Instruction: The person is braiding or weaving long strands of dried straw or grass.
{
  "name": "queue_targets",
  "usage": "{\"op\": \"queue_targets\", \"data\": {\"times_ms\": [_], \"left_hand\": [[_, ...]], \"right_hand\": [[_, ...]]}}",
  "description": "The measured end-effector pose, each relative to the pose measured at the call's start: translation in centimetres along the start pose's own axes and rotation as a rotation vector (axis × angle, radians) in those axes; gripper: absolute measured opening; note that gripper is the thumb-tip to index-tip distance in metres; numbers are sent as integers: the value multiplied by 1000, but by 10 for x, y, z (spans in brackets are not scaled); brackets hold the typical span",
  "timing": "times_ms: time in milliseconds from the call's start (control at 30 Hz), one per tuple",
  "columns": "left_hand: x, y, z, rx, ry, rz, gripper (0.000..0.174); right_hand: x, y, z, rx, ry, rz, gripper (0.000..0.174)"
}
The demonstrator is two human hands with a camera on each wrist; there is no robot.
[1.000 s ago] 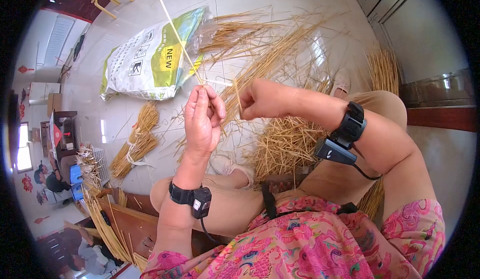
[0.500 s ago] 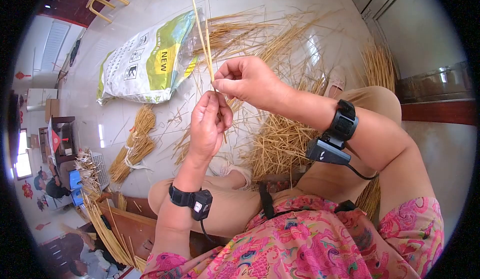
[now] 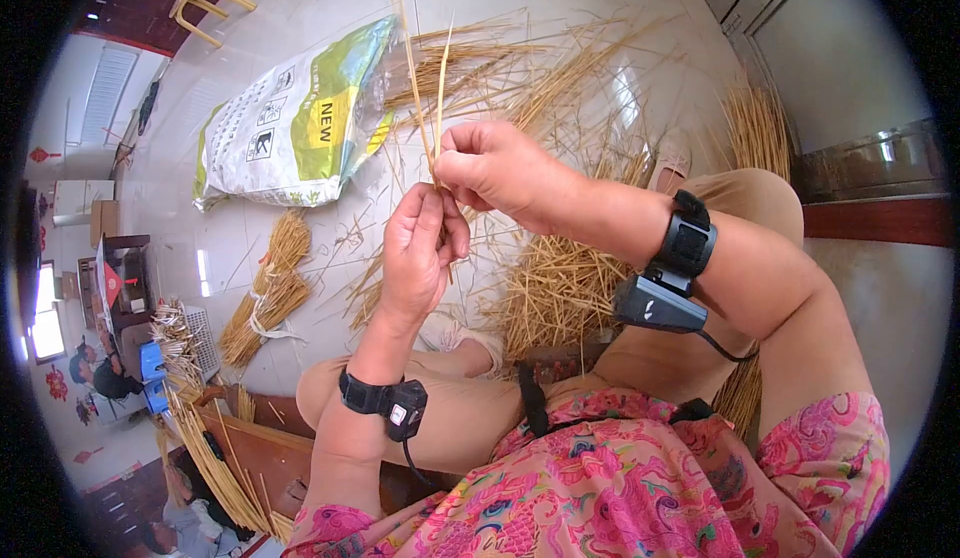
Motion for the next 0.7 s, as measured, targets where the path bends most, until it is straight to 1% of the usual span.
{"op": "queue_targets", "data": {"times_ms": [67, 167, 233, 267, 300, 400, 433, 533, 567, 633, 700], "left_hand": [[0, 1, 1, -11, -27, 11, 21], [-1, 4, 2, -83, -71, -1, 20], [-8, 9, 2, -156, -132, -13, 20], [-11, 13, 3, -156, -129, -25, 20], [-14, 21, 4, -158, -128, -38, 21], [-19, 33, 6, -204, -132, -97, 22], [-20, 37, 7, -209, -135, -125, 22], [-23, 41, 6, -202, -133, -148, 22], [-24, 41, 6, -195, -130, -145, 22], [-21, 37, 5, -187, -104, -131, 23], [-16, 30, 4, -165, -74, -123, 23]], "right_hand": [[-10, 2, -1, -63, -91, 73, 12], [-15, 4, -3, -161, -63, 113, 9], [-13, 16, 3, -178, -57, 37, 12], [-9, 24, 7, -189, -51, 0, 14], [-6, 27, 7, -146, -141, -242, 15], [4, 21, -4, 57, -131, -1105, 10], [-8, 31, -4, 140, -210, -1343, 11], [-44, 50, -27, 477, -487, -1839, 12], [-47, 53, -31, 486, -529, -1861, 12], [-39, 41, -36, 492, -613, -1904, 13], [-20, 29, -14, 311, -174, -1694, 13]]}}
Point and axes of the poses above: each hand's wrist, its own z-axis towards the middle knuckle, its own y-axis out of the back of the hand, x = y × z, the point moved 6 cm from there along z, towards the middle knuckle, and after that the axes turned 15 degrees about z, right-handed, at the moved point
